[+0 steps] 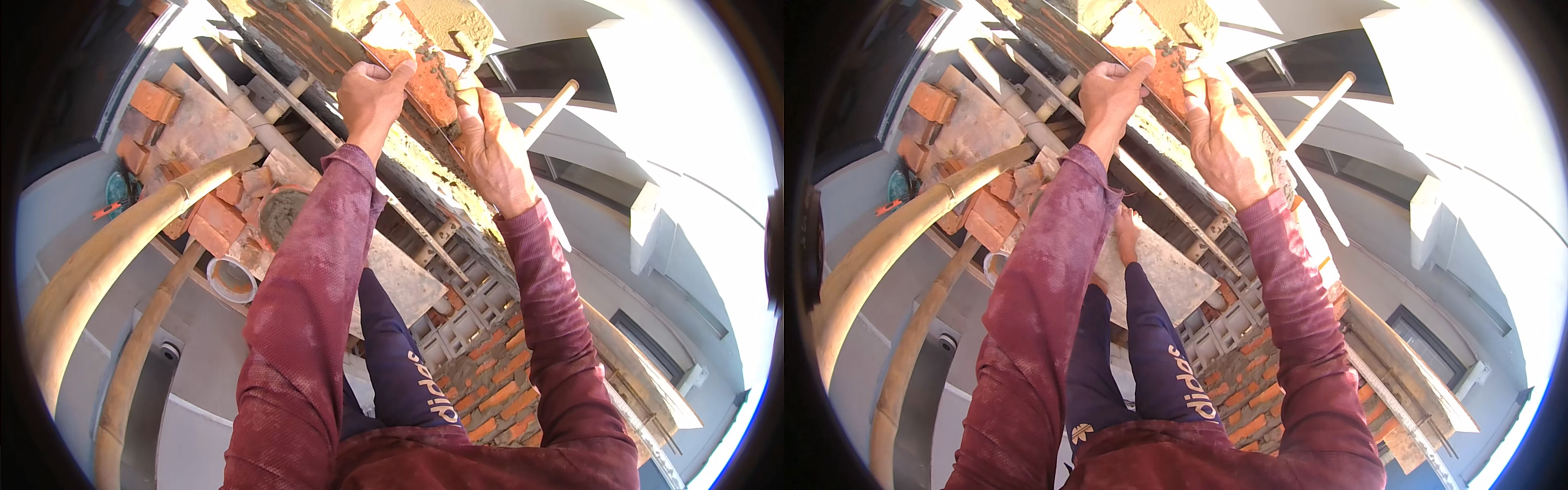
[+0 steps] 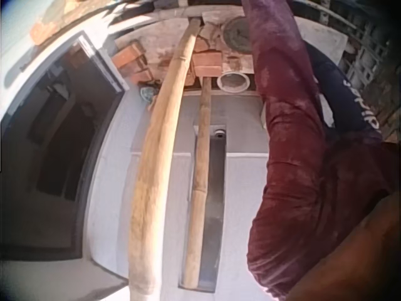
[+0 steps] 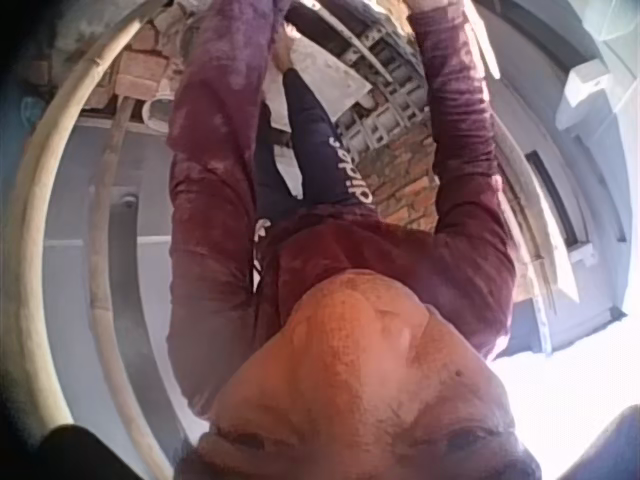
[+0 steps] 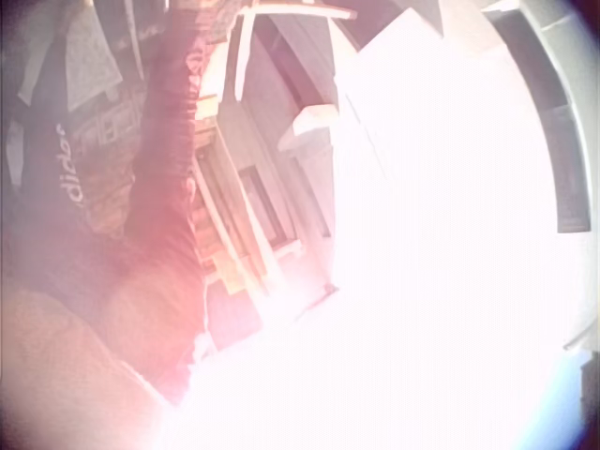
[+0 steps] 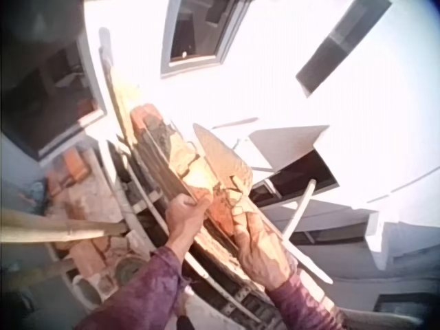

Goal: The person scoops mortar from a bucket using a trowel and applies it to a brick wall. They then pick up a brick, place it onto the mortar, and tap it into position. This process is repeated multiple times.

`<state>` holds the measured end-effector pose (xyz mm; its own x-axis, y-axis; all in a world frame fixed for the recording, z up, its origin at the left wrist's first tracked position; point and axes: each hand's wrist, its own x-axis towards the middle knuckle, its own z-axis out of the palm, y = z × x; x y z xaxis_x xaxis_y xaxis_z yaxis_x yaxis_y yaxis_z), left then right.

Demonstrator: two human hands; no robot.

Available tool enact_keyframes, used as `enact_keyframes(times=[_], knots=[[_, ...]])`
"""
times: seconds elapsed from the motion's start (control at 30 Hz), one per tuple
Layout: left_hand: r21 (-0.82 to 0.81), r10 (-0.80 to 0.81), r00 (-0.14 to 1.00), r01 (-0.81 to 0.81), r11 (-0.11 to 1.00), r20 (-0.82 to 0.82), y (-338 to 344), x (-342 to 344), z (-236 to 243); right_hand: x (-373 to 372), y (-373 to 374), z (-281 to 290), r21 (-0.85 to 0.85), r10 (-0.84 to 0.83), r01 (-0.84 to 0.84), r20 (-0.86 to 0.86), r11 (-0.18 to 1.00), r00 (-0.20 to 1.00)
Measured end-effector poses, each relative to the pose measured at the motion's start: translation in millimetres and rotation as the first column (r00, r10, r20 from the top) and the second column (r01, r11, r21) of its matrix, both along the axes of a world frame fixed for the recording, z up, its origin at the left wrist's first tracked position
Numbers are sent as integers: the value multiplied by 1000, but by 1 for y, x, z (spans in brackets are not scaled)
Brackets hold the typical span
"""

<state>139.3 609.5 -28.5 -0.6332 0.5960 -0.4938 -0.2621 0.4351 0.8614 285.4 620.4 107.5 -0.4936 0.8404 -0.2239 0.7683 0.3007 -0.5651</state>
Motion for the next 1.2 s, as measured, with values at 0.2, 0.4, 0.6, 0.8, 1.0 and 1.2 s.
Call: enact_keyframes(times=[0.2, 0.4, 0.6, 0.8, 1.0, 1.2], knots=[[14, 12, 1000, -12, 1000, 2, 1, -1, 4, 32, -31, -19, 38, -4, 6, -56, 999, 998], [37, -11, 994, 7, 999, 109, 1, 0, 23, 44, -30, -22, 70, -41, 44, -45, 997, 998], [43, 65, 982, -74, 996, 177, -8, -14, 25, 53, -53, -5, 36, -97, 104, -161, 994, 982], [66, -49, 999, 48, 997, 8, -136, -39, 22, 65, -117, -75, -436, -101, 101, 23, 894, 995], [-474, -787, 617, 699, 536, 19, -401, -4, 15, -22, -116, -213, -239, -317, 272, -174, 932, 932], [-563, -881, 461, 757, 331, 103, -530, 72, 59, -9, -124, -209, -530, -279, 99, -270, 842, 922]])
